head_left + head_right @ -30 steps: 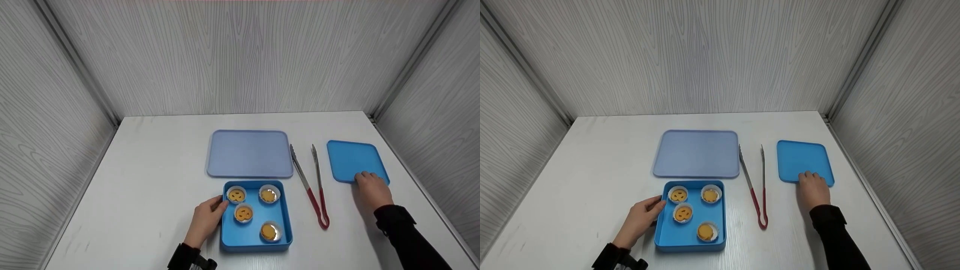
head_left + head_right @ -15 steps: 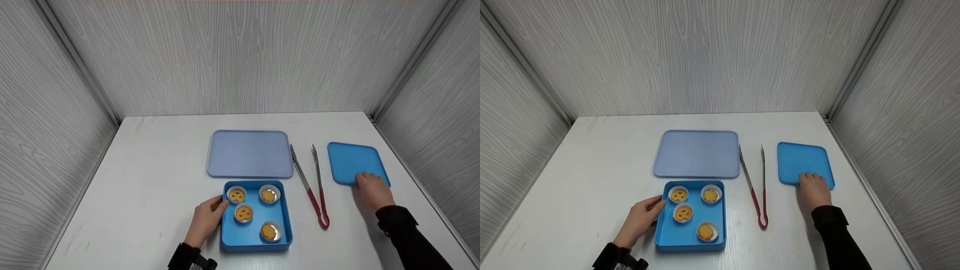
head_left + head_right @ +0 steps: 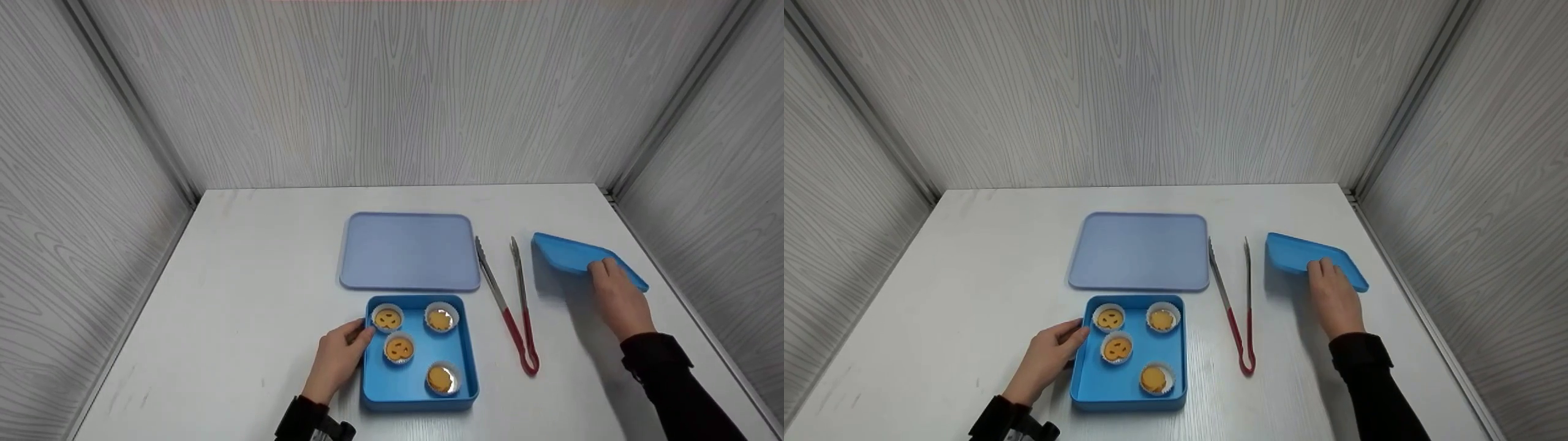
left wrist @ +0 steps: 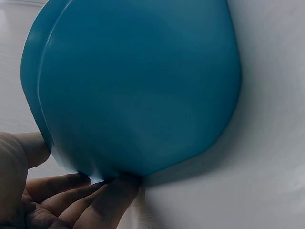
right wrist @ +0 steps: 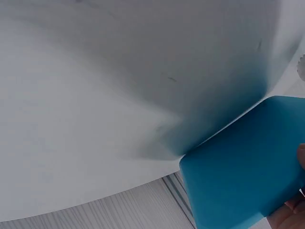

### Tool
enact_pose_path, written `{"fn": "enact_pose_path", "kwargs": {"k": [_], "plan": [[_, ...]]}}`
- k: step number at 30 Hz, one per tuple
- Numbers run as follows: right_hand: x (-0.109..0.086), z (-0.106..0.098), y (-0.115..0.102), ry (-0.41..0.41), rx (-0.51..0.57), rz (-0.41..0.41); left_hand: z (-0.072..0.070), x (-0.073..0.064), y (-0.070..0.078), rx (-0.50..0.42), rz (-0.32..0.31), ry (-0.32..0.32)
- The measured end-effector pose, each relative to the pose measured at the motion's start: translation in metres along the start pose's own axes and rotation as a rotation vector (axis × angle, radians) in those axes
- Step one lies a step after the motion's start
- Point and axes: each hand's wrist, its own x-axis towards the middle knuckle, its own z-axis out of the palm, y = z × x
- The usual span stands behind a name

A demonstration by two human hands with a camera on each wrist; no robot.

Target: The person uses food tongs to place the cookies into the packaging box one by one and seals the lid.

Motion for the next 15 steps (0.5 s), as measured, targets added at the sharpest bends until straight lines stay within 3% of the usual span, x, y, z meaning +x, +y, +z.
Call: {"fn": "enact_pose_path", "kwargs": {"k": [5, 15], "plan": [[0.009, -0.012, -0.005, 0.123, -0.006, 0.006, 0.001, 0.002, -0.001, 0.007, 0.004, 0.001], [0.023, -0.040, -0.019, 0.275, 0.017, -0.064, 0.001, 0.002, 0.002, 0.021, 0.011, 0.006]]}}
